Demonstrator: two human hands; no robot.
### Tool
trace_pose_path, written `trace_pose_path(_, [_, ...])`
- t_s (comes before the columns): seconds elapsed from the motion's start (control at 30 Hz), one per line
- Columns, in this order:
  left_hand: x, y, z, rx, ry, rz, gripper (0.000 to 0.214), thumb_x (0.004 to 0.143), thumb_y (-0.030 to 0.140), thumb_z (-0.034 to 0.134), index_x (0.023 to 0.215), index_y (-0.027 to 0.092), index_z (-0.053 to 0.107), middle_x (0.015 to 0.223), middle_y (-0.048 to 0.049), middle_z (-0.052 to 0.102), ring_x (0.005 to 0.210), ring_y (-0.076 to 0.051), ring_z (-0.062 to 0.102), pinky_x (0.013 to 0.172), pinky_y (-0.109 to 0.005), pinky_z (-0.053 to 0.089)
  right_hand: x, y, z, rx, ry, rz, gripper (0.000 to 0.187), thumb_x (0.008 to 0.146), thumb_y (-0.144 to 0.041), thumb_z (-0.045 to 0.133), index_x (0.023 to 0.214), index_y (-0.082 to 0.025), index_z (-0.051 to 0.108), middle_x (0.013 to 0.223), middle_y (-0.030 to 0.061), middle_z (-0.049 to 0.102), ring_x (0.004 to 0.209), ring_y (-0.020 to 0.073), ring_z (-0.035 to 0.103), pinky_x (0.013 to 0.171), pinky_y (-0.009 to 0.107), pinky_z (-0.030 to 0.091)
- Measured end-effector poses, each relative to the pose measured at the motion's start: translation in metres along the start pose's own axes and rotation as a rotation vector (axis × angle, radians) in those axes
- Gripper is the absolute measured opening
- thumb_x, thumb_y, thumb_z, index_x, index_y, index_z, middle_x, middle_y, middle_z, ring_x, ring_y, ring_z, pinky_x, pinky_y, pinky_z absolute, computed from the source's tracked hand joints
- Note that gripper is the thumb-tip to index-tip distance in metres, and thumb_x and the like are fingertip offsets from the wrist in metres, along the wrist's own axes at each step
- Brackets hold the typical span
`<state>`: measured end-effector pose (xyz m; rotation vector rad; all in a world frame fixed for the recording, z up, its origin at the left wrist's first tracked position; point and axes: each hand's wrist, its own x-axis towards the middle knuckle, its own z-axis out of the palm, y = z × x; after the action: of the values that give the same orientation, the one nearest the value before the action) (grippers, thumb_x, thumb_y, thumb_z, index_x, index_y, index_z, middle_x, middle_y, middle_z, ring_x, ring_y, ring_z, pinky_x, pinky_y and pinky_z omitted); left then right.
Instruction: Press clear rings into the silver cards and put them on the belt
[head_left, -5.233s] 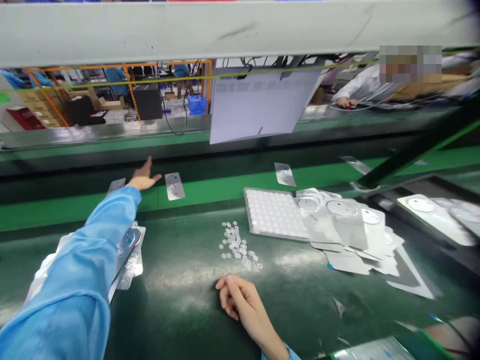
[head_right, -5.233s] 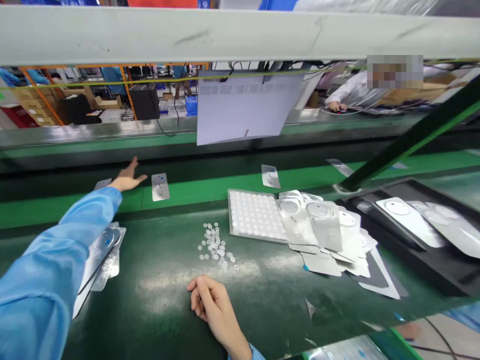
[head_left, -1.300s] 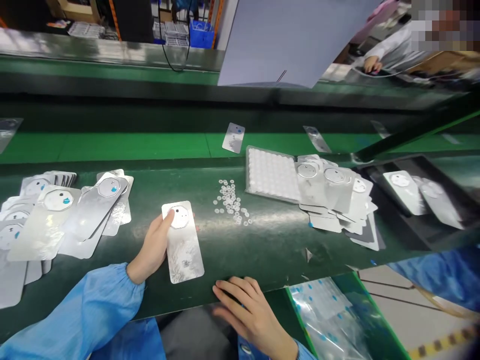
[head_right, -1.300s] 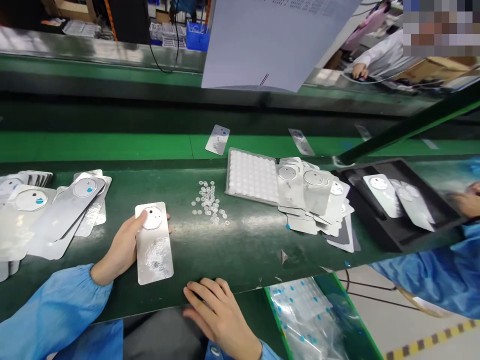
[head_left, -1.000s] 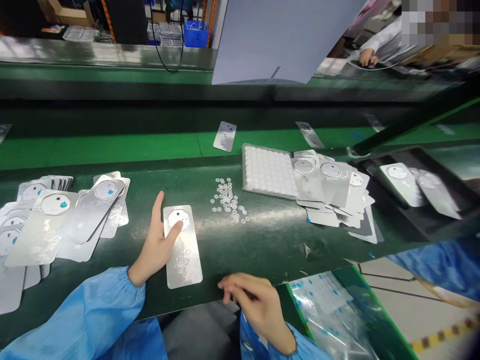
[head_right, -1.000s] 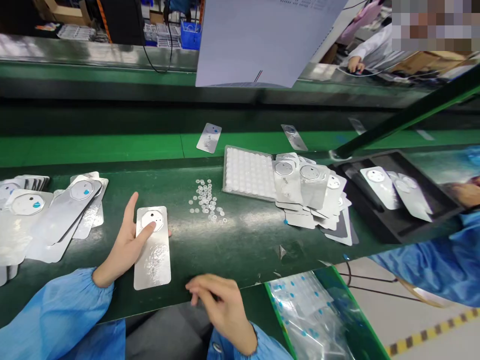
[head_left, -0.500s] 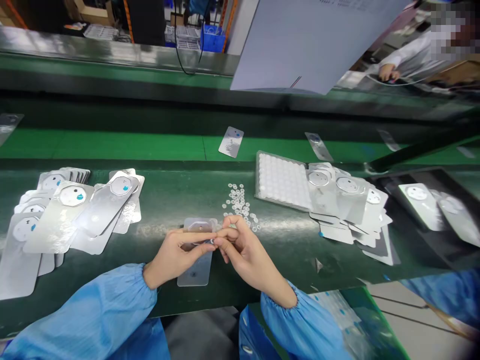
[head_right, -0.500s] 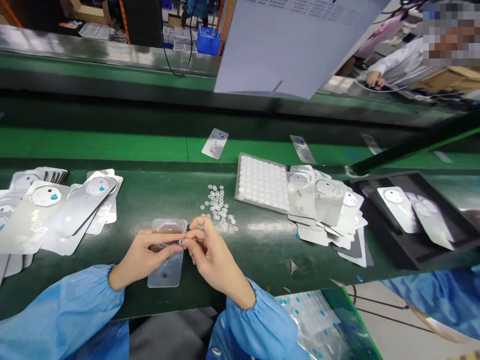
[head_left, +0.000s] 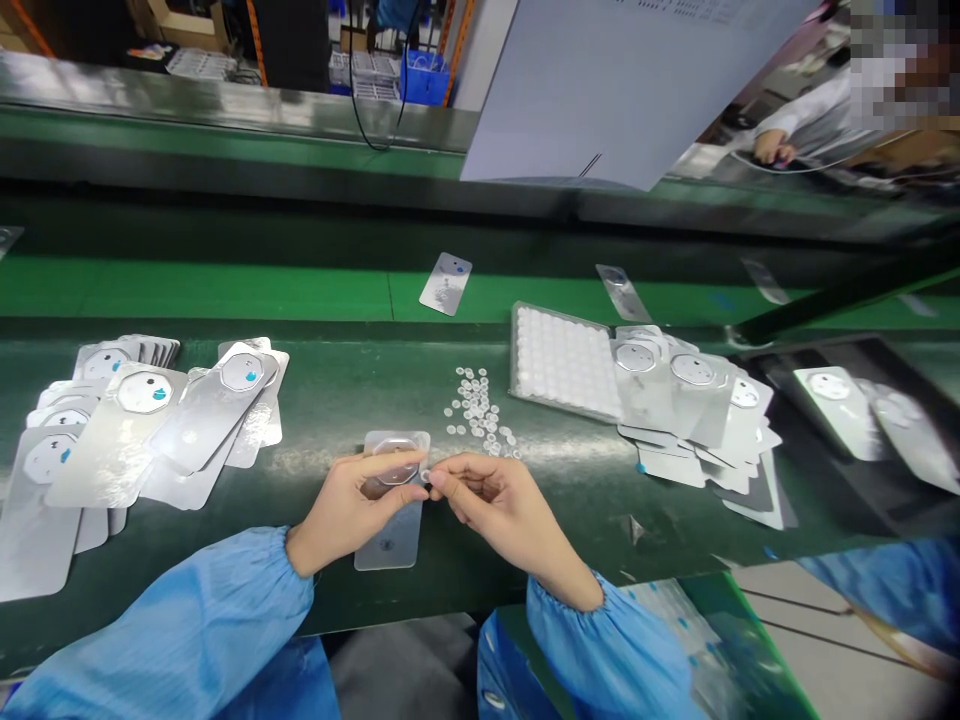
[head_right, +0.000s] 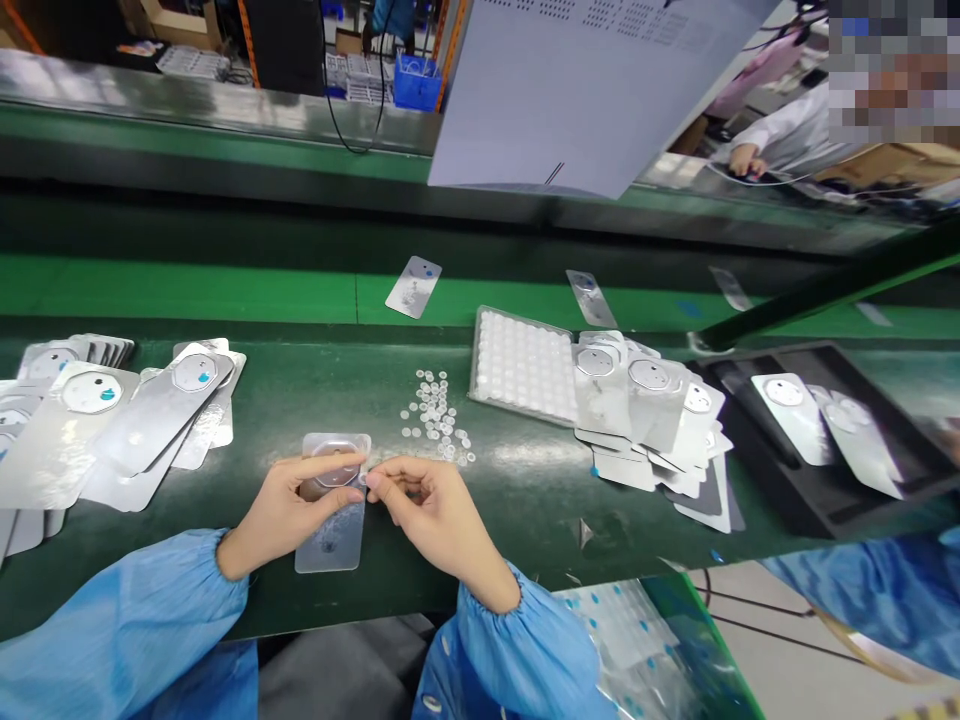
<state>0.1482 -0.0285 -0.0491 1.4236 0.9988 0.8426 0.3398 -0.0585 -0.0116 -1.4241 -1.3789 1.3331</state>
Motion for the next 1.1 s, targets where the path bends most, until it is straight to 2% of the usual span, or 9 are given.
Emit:
trace_pose_path(0.1, [-0.001, -0.002, 0.0, 0.035, 0.003, 0.046, 0.041, 0.088, 0.032, 0.078, 0.128, 0.026, 0.074, 0.129, -0.0071, 0.074, 0.119, -0.028, 0.069, 0.104, -0.036, 0.053, 0.0, 0.003, 0.009, -0.002, 0.143, -0.029, 0.038, 0.087, -0.053, 0.074, 0.08, -0.016, 0.077, 0.063, 0.0041, 0.072, 0.046, 0.0117, 0.057, 0.044, 0.023, 0.047])
trace_pose_path(0.17, [-0.002, -0.002, 0.0, 0.036, -0.009, 0.058, 0.045, 0.092, 0.032, 0.072, 0.136, 0.027, 0.069, 0.132, -0.0072, 0.072, 0.114, -0.026, 0.07, 0.1, -0.035, 0.054, 0.001, 0.006, 0.017, -0.005, 0.208, -0.053, 0.037, 0.087, -0.052, 0.074, 0.079, -0.016, 0.077, 0.061, 0.0042, 0.071, 0.049, 0.0137, 0.061, 0.047, 0.024, 0.05])
trace_pose_path(0.33, [-0.005, 0.001, 0.002, -0.026, 0.005, -0.04, 0.077, 0.091, 0.036, 0.072, 0.16, 0.025, 0.04, 0.105, -0.0069, 0.076, 0.084, -0.022, 0.07, 0.08, -0.033, 0.059, 0.003, 0.013, 0.029, -0.027, 0.273, -0.06, 0.037, 0.089, -0.051, 0.072, 0.076, -0.017, 0.075, 0.062, 0.0053, 0.072, 0.053, 0.0163, 0.065, 0.049, 0.025, 0.052])
trace_pose_path(0.47, [-0.006, 0.003, 0.003, -0.104, 0.04, -0.065, 0.09, 0.086, 0.034, 0.075, 0.164, 0.024, 0.031, 0.103, -0.0067, 0.075, 0.082, -0.023, 0.069, 0.083, -0.034, 0.058, 0.003, 0.015, 0.032, -0.034, 0.284, -0.056, 0.039, 0.09, -0.052, 0.071, 0.074, -0.017, 0.073, 0.06, 0.0045, 0.071, 0.051, 0.0156, 0.064, 0.049, 0.025, 0.051])
trace_pose_path(0.57, [-0.007, 0.002, 0.002, -0.081, 0.013, -0.059, 0.093, 0.09, 0.034, 0.072, 0.167, 0.024, 0.019, 0.105, -0.0067, 0.074, 0.082, -0.021, 0.067, 0.083, -0.032, 0.057, 0.003, 0.016, 0.034, -0.038, 0.292, -0.054, 0.038, 0.09, -0.051, 0.071, 0.075, -0.017, 0.073, 0.059, 0.0038, 0.07, 0.05, 0.0149, 0.063, 0.048, 0.024, 0.05])
trace_pose_path(0.73, [-0.006, -0.008, 0.002, -0.05, -0.012, 0.003, 0.099, 0.095, 0.032, 0.068, 0.167, 0.027, 0.002, 0.107, -0.0051, 0.072, 0.085, -0.017, 0.065, 0.085, -0.03, 0.055, 0.003, 0.016, 0.037, -0.043, 0.311, -0.052, 0.036, 0.09, -0.05, 0.07, 0.075, -0.017, 0.072, 0.056, 0.0024, 0.068, 0.049, 0.0145, 0.062, 0.049, 0.024, 0.05])
trace_pose_path(0.87, [-0.007, -0.013, 0.003, -0.126, -0.009, 0.058, 0.108, 0.095, 0.027, 0.069, 0.165, 0.031, -0.013, 0.108, -0.0047, 0.072, 0.082, -0.016, 0.066, 0.08, -0.029, 0.055, 0.003, 0.012, 0.033, -0.068, 0.278, -0.02, 0.039, 0.09, -0.052, 0.07, 0.074, -0.017, 0.071, 0.054, 0.0016, 0.065, 0.048, 0.0139, 0.061, 0.049, 0.024, 0.047])
trace_pose_path(1.0, [-0.009, -0.007, 0.001, -0.228, -0.02, 0.036, 0.11, 0.093, 0.027, 0.073, 0.166, 0.03, -0.009, 0.096, -0.0013, 0.07, 0.077, -0.014, 0.063, 0.075, -0.025, 0.054, 0.005, 0.007, 0.023, -0.095, 0.247, -0.002, 0.046, 0.084, -0.055, 0.077, 0.061, -0.02, 0.057, 0.049, -0.0023, 0.056, 0.044, 0.0104, 0.049, 0.045, 0.023, 0.038])
trace_pose_path(1.1, [-0.005, -0.003, -0.001, -0.284, 0.014, -0.049, 0.103, 0.088, 0.033, 0.079, 0.167, 0.027, 0.013, 0.092, -0.001, 0.071, 0.075, -0.014, 0.063, 0.072, -0.024, 0.053, 0.011, 0.009, 0.021, -0.032, 0.267, -0.035, 0.045, 0.077, -0.054, 0.084, 0.07, -0.02, 0.055, 0.058, -0.0041, 0.056, 0.05, 0.0099, 0.049, 0.047, 0.022, 0.038])
